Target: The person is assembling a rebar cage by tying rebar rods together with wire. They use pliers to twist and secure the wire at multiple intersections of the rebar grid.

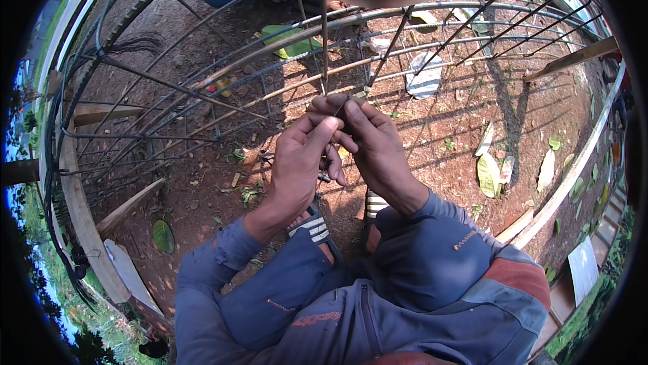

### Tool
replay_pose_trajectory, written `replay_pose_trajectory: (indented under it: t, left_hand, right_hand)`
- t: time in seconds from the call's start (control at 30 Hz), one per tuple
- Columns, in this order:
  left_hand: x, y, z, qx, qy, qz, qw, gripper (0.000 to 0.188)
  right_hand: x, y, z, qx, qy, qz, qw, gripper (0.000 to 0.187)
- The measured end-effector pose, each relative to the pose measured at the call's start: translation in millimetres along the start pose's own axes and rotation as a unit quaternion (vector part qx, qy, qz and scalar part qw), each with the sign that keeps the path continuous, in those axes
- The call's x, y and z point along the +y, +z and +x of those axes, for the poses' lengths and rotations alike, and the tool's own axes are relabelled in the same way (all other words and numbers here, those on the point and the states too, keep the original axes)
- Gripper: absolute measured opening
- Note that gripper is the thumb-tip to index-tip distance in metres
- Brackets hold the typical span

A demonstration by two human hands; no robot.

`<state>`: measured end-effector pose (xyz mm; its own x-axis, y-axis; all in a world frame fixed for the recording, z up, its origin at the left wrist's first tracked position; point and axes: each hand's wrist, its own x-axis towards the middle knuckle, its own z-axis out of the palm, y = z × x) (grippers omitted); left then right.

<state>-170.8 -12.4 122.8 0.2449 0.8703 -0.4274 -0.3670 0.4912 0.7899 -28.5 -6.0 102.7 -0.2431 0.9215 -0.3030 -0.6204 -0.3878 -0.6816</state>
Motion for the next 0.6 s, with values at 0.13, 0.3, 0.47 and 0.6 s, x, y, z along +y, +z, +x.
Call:
replay_pose_trajectory:
  t: [0.13,0.3,0.47,0.6]
  left_hand:
    - [0,1,8,-0.017,-0.044,0.057,0.997,0.031]
    - [-23,-1,16,-0.002,-0.018,0.153,0.988,0.047]
    - [-25,-7,8,-0.021,-0.160,0.082,0.983,0.057]
    - [-25,-10,22,-0.046,-0.131,0.212,0.967,0.044]
  right_hand:
    - [-6,4,0,0.035,-0.006,0.015,0.999,0.039]
    - [3,-3,1,0.021,-0.049,-0.003,0.999,0.028]
    - [24,-2,16,-0.013,-0.080,0.090,0.993,0.022]
    - [6,-14,20,-0.018,-0.105,0.131,0.986,0.014]
